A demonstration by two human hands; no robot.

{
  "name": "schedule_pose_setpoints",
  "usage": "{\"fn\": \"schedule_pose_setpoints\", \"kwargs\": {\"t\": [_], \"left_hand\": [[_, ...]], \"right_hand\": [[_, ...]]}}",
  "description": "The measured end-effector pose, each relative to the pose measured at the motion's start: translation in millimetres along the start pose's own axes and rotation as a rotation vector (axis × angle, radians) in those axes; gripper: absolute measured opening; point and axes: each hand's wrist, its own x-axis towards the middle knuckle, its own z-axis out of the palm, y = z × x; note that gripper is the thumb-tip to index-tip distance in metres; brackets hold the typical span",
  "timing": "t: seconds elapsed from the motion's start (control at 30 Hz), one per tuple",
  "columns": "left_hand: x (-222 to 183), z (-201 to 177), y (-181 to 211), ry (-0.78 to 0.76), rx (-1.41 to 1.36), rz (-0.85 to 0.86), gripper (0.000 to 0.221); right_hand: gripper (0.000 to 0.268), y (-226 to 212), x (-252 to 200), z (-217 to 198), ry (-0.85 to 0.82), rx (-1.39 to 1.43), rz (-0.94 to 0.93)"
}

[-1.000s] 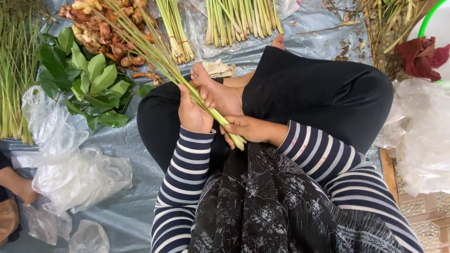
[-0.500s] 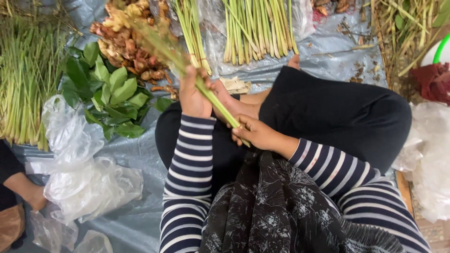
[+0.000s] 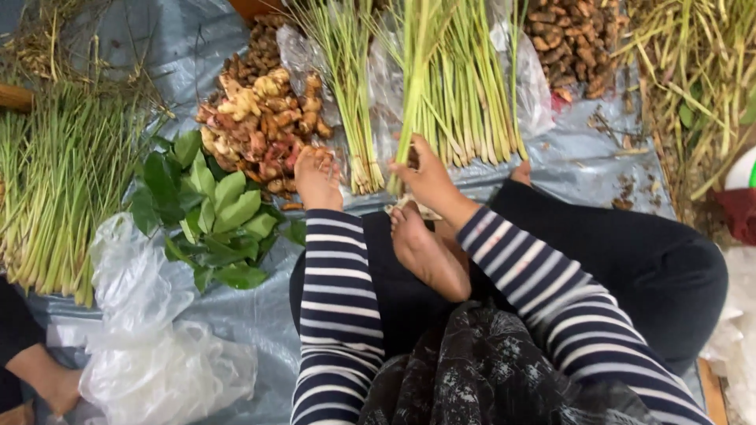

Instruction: A person is sitting on the floor, manually folding and tying individual lemongrass stalks into small bundles for sale or storage.

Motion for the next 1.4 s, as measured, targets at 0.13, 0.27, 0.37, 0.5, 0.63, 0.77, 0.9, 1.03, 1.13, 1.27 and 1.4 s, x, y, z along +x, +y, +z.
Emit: {"fn": "schedule_pose_setpoints", "kwargs": {"t": [0.13, 0.27, 0.37, 0.5, 0.63, 0.77, 0.9, 1.03, 1.13, 1.27, 1.4], "left_hand": [[-15, 26, 18, -0.055, 0.131, 0.109, 0.014], [-3, 29, 14, -0.025, 0.193, -0.022, 0.024], [-7, 35, 14, -0.058, 0.332, -0.043, 0.024], [9, 25, -18, -0.162, 0.51, 0.04, 0.022], [-5, 40, -18, -0.186, 0.597, 0.054, 0.029], [-22, 41, -13, -0.262, 0.691, 0.087, 0.022], [-24, 40, -12, -0.411, 0.799, 0.025, 0.019], [-24, 39, -15, -0.484, 0.84, 0.032, 0.02], [-29, 42, -14, -0.492, 0.809, 0.019, 0.02], [-14, 31, -33, -0.512, 0.818, 0.015, 0.017], [-22, 33, -36, -0.544, 0.901, 0.045, 0.016]], "right_hand": [[0.055, 41, 43, 31, -0.067, -0.027, 0.1], [0.062, 83, 72, 48, -0.065, -0.199, 0.191], [0.067, 102, 77, 44, -0.088, -0.457, 0.176], [0.067, 117, 74, 33, -0.116, -0.589, 0.108], [0.07, 109, 72, 32, -0.057, -0.488, -0.046], [0.056, 113, 73, 14, -0.011, -0.548, -0.145], [0.049, 91, 87, -38, 0.221, -0.823, 0.065], [0.028, 105, 72, -91, 0.44, -1.135, 0.013], [0.027, 114, 65, -109, 0.15, -1.214, 0.407], [0.02, 100, 52, -110, 0.149, -1.124, 0.429], [0.026, 32, 21, -110, 0.149, -0.786, 0.536]]}}
